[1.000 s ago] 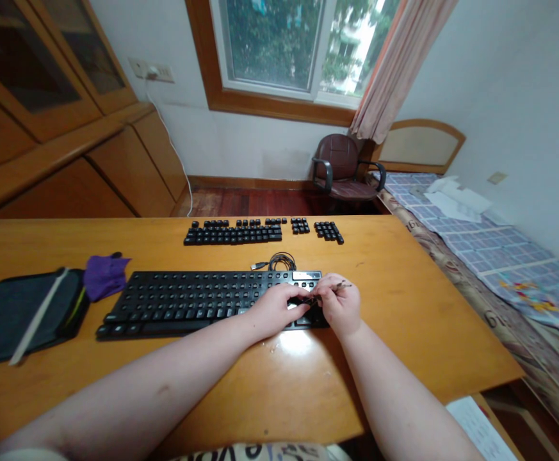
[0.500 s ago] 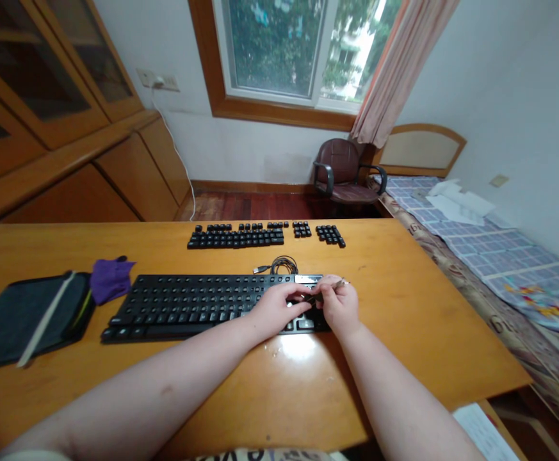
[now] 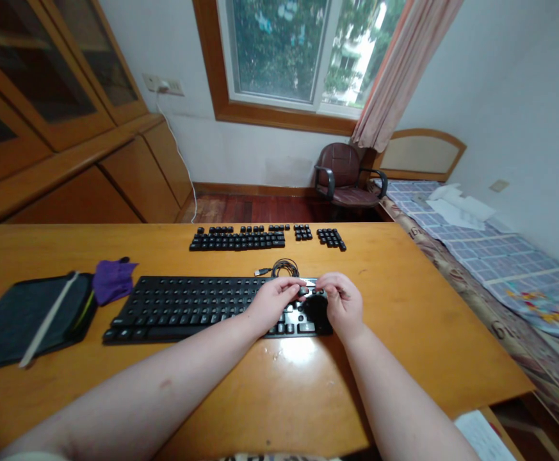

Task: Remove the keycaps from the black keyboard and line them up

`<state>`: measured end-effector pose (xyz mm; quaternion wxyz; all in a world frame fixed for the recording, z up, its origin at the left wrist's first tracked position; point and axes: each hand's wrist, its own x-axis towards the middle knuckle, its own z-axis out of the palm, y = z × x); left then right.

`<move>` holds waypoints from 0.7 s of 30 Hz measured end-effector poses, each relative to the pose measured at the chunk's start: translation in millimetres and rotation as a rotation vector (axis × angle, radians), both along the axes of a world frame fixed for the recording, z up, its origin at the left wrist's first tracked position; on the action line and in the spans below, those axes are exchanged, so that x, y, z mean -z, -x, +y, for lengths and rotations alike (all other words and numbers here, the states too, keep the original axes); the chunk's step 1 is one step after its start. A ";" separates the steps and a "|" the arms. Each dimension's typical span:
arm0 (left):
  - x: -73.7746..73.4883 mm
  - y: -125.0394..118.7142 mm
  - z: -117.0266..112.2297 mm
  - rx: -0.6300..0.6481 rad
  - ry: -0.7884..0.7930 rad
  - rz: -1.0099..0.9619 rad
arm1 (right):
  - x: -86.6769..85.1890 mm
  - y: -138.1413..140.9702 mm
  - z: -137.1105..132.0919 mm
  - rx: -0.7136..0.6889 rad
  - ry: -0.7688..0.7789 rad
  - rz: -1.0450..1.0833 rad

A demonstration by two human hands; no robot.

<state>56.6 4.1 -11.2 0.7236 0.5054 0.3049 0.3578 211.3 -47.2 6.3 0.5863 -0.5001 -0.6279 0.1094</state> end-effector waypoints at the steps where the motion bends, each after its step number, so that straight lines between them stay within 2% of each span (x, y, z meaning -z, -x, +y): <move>1: -0.4 -0.1 0.0 -0.006 0.017 -0.018 | -1.4 -2.9 0.8 0.016 0.010 -0.079; 5: -3.8 0.4 -0.7 -0.012 0.049 -0.051 | -2.5 -6.7 5.4 -0.127 0.143 -0.391; 7: -6.0 0.5 -1.1 -0.004 0.059 -0.063 | -0.1 -4.2 6.6 -0.181 0.159 -0.445; 10: -8.2 0.2 -2.0 0.008 0.098 -0.089 | 4.2 -3.6 7.4 -0.159 0.154 -0.461; 13: -9.5 0.5 -2.8 -0.021 0.088 -0.047 | 8.2 -15.9 11.4 0.001 0.159 -0.452; 16: -11.0 1.5 -3.1 -0.037 0.036 0.031 | 14.3 -37.2 21.3 0.327 0.201 -0.433; 18: -11.8 2.0 -3.0 -0.030 0.019 0.059 | 20.0 -48.1 29.3 0.481 0.314 -0.473; 21: -12.1 1.8 -2.7 -0.021 0.024 0.062 | 28.0 -52.0 39.3 0.542 0.490 -0.537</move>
